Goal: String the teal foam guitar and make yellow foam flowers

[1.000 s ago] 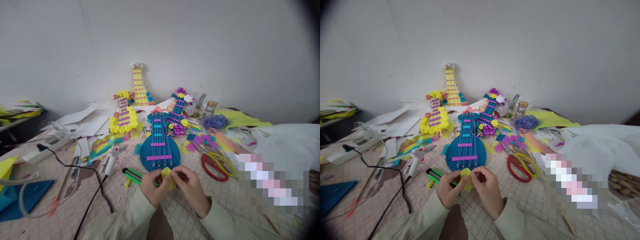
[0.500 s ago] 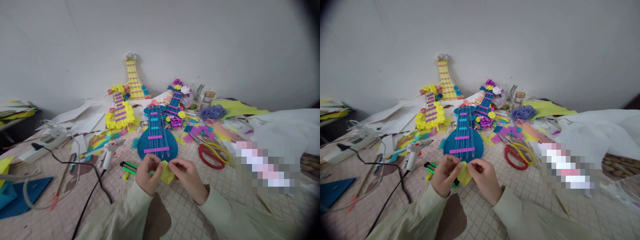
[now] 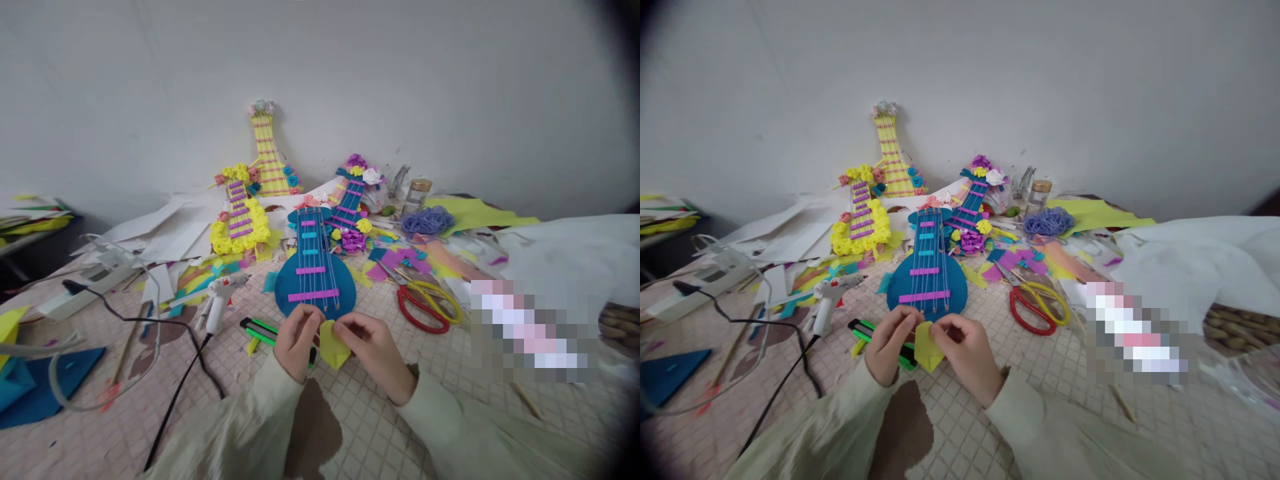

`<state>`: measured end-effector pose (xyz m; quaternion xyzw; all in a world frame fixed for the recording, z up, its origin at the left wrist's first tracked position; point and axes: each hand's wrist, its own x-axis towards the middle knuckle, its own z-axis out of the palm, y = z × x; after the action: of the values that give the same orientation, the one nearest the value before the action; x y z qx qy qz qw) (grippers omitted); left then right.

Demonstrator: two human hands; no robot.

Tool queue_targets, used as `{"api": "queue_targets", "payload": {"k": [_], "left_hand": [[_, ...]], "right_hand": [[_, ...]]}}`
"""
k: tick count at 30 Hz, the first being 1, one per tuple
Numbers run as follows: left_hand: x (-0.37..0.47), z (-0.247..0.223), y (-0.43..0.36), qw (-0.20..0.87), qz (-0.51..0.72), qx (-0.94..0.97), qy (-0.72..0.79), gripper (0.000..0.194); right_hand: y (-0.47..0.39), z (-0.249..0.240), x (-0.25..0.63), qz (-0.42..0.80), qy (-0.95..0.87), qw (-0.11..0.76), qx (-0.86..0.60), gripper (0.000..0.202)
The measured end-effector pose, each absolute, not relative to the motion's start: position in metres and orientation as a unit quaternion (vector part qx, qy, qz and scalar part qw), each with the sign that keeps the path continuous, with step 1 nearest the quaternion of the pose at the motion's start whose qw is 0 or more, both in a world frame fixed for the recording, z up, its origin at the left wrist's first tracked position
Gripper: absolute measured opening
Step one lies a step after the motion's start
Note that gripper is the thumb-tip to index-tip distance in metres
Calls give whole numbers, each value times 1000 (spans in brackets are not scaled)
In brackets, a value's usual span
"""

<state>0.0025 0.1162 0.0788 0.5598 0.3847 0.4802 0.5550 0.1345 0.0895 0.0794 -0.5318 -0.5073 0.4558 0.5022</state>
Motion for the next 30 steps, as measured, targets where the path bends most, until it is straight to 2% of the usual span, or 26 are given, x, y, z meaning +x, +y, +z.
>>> {"api": "queue_targets", "payload": {"k": [5,12,30], "left_hand": [[3,80,119,613,428,517,417,30],[5,82,118,594,423,548,410,27],[5,75,121,541,425,581,434,20]], "right_hand": [[90,77,135,440,-520,500,-535,19],[90,74,135,424,-526,503,-539,20],[90,76,135,491,-473,490,-544,21]]}}
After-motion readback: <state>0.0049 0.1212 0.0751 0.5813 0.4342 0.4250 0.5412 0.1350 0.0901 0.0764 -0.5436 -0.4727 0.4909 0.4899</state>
